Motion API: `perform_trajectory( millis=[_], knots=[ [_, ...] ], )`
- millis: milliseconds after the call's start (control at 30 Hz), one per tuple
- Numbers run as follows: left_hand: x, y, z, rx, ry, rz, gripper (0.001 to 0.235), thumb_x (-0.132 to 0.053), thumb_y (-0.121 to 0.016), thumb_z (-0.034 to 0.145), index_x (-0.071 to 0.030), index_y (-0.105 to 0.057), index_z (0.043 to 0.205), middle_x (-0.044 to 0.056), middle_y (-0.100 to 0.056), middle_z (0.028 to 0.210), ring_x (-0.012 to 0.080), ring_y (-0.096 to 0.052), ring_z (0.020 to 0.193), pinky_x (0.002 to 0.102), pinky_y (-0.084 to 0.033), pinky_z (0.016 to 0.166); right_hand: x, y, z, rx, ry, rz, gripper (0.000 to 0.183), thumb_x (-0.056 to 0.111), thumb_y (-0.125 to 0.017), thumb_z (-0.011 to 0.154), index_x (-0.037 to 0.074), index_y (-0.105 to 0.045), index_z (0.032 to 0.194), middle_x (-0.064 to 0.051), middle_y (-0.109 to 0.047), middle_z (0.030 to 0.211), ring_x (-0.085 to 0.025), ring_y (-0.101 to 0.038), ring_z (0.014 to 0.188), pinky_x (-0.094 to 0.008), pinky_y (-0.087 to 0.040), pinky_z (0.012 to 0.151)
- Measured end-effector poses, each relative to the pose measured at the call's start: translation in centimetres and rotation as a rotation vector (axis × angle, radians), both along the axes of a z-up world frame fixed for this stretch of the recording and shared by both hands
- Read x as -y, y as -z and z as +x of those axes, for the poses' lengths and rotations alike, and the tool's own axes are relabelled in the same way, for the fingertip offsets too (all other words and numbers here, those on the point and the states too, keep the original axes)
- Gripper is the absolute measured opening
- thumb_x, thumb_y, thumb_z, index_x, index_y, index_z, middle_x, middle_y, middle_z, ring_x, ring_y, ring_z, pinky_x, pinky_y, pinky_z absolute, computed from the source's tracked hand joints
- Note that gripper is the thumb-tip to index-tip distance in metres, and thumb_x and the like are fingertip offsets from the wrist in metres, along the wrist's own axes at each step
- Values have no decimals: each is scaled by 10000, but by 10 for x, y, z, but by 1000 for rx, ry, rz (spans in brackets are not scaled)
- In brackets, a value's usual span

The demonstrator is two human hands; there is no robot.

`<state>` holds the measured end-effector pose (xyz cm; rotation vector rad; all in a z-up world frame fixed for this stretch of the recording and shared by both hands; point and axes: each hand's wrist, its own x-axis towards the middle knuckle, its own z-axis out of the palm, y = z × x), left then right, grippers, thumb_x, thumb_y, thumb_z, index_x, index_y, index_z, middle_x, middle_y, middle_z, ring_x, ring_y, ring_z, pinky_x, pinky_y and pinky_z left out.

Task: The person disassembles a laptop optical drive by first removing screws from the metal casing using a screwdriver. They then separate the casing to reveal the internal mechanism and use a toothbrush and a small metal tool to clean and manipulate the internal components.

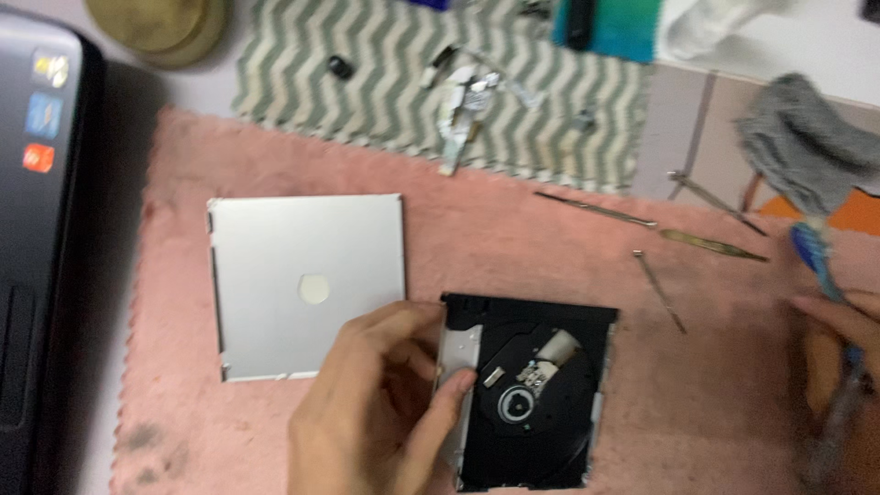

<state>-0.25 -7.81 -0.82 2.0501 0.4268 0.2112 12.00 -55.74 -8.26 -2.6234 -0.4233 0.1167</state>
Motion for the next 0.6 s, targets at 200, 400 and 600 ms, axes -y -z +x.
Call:
perform_trajectory(
  millis=[200, 400, 600],
  knots=[
    [12, -5, 1, -184, -128, -616, 695, -53, -885, 939, -64, -793, 1628, 22, -637, 812, 54, -628, 755, 175, -504, 756, -18, -39, 27, 263, -335, -292, 544, -192, -576, 1130, 114, -806, 1517, -297, -716, 1450, -457, -667, 1057, -548, -492, 985],
    [28, 3, 2, -158, -294, -824, 650, 81, -806, 909, -11, -774, 1552, 105, -899, 1240, 159, -832, 1102, 262, -598, 997, -141, -106, 8, 260, -143, -44, 233, -111, -722, 1147, 32, -859, 1269, -154, -849, 1291, -230, -801, 1131, -349, -584, 1061],
    [19, 13, 1, -22, -23, -948, 616, -90, -707, 1073, -50, -551, 1667, 156, -880, 1091, 124, -775, 1025, 268, -576, 1021, -209, -100, 36, -58, -223, 56, 383, 117, -896, 959, 77, -850, 1337, -1, -792, 1055, -102, -624, 754, -255, -533, 712]
  ],
)
